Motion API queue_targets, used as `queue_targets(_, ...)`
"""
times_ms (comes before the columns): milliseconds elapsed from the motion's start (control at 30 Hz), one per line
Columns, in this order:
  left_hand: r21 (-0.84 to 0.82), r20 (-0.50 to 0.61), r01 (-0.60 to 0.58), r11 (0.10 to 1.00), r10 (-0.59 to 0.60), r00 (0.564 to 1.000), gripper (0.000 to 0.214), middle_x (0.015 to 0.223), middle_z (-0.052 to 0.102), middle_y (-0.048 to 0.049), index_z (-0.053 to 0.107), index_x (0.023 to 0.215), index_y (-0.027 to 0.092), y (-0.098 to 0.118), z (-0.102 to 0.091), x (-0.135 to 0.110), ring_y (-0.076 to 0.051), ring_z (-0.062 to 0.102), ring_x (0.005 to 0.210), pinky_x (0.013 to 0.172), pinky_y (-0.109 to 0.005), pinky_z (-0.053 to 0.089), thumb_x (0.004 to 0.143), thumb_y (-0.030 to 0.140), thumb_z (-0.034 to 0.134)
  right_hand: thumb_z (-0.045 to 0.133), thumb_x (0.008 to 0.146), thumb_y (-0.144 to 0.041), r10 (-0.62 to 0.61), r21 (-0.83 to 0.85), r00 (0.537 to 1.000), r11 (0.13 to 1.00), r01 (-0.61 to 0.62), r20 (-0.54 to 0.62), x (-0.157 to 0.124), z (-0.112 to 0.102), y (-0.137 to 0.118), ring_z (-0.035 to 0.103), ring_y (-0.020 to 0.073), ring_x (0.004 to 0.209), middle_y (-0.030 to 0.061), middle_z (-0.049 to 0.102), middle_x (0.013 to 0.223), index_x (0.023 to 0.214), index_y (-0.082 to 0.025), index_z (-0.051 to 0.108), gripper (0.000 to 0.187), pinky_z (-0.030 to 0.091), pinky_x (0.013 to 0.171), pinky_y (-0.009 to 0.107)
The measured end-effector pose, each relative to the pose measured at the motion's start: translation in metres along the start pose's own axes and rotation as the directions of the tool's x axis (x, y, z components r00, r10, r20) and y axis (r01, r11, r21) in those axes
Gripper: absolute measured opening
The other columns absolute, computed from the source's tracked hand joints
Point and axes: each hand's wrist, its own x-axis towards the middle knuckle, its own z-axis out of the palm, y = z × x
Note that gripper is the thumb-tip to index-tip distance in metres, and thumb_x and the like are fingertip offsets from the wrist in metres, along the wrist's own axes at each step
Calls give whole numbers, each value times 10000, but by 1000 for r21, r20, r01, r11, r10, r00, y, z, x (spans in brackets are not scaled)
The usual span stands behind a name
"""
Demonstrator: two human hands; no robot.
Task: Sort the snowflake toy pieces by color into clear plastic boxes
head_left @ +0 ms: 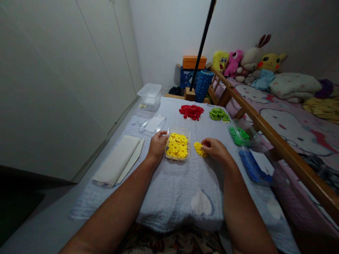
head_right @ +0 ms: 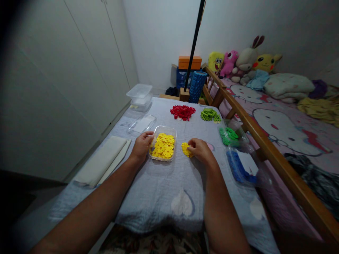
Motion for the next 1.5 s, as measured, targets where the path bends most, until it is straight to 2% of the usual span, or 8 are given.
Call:
queue_targets(100, 8, -3, -10, 1000, 10, 1000, 386, 619, 608, 44, 660, 951, 168, -1, 0, 1, -131, 583, 540, 518, -231, 451, 627, 360, 742, 675, 718, -255, 0, 73, 999, 997, -4, 47, 1, -5, 3, 566, 139, 602, -29, 651, 660, 843, -193, 726, 148, 393, 550, 238)
queue_targets(300, 24, -8, -5, 1000, 5, 1000, 385, 640, 623, 35, 659, 960, 165, 1, 1, -1, -136, 595, 558, 528, -237, 458, 636, 358, 735, 741, 672, -333, 33, 244, 999, 969, -35, 14, 0, -10, 2, 521, 130, 572, -45, 605, 627, 863, -200, 703, 236, 376, 533, 240)
queue_targets(533, 14, -9, 13, 1000, -13, 1000, 387, 658, 647, 25, 653, 950, 172, 5, 2, -4, -139, 602, 557, 520, -234, 444, 621, 353, 746, 721, 714, -452, -50, 492, 983, 860, 133, -178, -1, 21, -33, 606, 174, 691, 21, 684, 745, 795, -215, 670, 256, 482, 640, 288)
queue_targets(833, 0, -10, 12, 1000, -12, 1000, 373, 634, 626, 38, 656, 937, 174, 3, 1, -2, -134, 585, 541, 515, -236, 450, 617, 343, 745, 612, 810, -299, -216, 201, 947, 943, 265, -238, -3, 54, -54, 625, 203, 803, 25, 714, 807, 791, -226, 688, 107, 484, 810, 345)
queue_targets(1000, -5, -3, 14, 1000, -14, 1000, 379, 651, 635, 36, 650, 948, 176, 3, 1, -3, -134, 595, 550, 526, -238, 455, 626, 348, 750, 597, 837, -272, -290, 44, 908, 947, 317, -304, 2, 46, -44, 617, 221, 852, 54, 719, 878, 812, -227, 705, 119, 480, 853, 374)
queue_targets(1133, -1, 0, 19, 1000, -19, 1000, 393, 647, 629, 39, 652, 962, 169, 3, 0, -3, -136, 600, 554, 524, -238, 455, 627, 353, 743, 584, 853, -280, -218, -28, 894, 974, 226, -392, 10, 24, -20, 619, 230, 866, 78, 717, 932, 854, -206, 727, 162, 485, 850, 372)
queue_targets(1300, 16, 0, 3, 1000, -3, 1000, 392, 625, 618, 43, 654, 936, 165, 2, 0, -1, -135, 587, 541, 510, -237, 446, 608, 363, 739, 612, 860, -261, -15, -280, 973, 958, -52, -232, 11, 9, 5, 636, 244, 999, 105, 733, 1073, 996, -187, 784, 232, 448, 939, 366)
queue_targets(1500, 32, 1, 0, 999, 0, 1000, 381, 625, 632, 31, 666, 928, 162, 5, 1, -2, -131, 583, 544, 512, -231, 435, 607, 355, 735, 680, 884, -391, 74, -542, 996, 836, -88, -48, 4, 19, -5, 599, 311, 1146, 142, 704, 1213, 1141, -211, 799, 336, 403, 931, 373)
